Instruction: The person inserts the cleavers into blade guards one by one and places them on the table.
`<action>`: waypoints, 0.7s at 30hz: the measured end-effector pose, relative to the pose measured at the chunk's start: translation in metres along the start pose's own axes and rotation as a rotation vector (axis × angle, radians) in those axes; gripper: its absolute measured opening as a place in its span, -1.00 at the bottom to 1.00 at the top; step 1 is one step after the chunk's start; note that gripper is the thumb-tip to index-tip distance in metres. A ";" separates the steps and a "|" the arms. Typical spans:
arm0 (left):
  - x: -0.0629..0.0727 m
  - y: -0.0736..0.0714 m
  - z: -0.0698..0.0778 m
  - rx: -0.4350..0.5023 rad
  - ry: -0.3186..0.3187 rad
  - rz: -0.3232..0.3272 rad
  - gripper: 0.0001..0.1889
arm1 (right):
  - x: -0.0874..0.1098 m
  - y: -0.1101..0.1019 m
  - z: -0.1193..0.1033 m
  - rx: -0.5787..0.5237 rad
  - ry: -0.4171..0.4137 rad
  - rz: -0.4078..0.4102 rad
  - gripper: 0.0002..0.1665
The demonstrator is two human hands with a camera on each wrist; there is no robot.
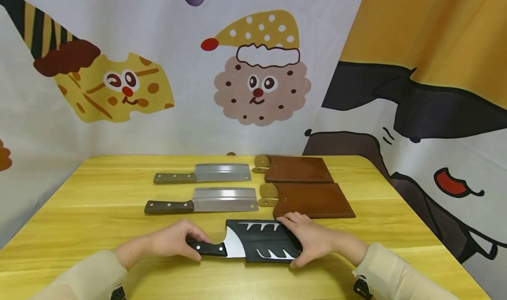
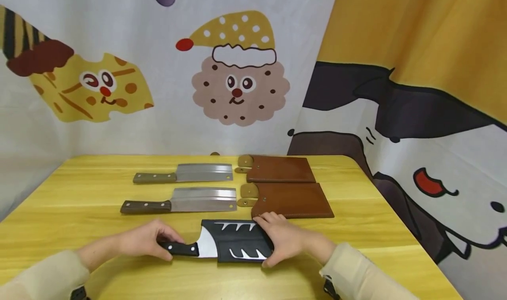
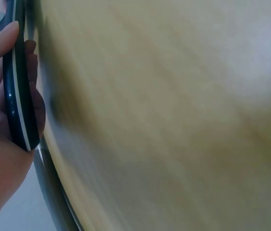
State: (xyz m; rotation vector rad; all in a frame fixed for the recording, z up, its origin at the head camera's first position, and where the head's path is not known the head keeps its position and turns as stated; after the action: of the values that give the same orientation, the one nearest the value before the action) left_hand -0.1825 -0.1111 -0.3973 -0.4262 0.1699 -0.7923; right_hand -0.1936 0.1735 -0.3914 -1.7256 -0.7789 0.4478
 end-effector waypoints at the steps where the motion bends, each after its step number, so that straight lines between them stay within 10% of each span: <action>1: 0.001 0.001 -0.001 -0.003 0.005 -0.002 -0.66 | 0.000 0.001 0.000 0.003 -0.001 0.000 0.21; 21: 0.007 -0.007 0.000 -0.082 -0.012 0.075 -0.52 | -0.002 -0.012 -0.002 0.055 -0.065 -0.012 0.15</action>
State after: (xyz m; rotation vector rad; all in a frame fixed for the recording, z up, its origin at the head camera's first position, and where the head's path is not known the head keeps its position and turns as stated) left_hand -0.1828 -0.1204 -0.3942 -0.4988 0.2069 -0.7107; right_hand -0.1970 0.1724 -0.3794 -1.6619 -0.8156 0.5150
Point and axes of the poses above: each hand's wrist, its own x-axis away from the middle knuckle, its own y-axis out of the palm, z = x × y, the point moved 6 cm from there along -x, towards the middle knuckle, and after that the axes turned 4 degrees about z, right-handed, at the moved point
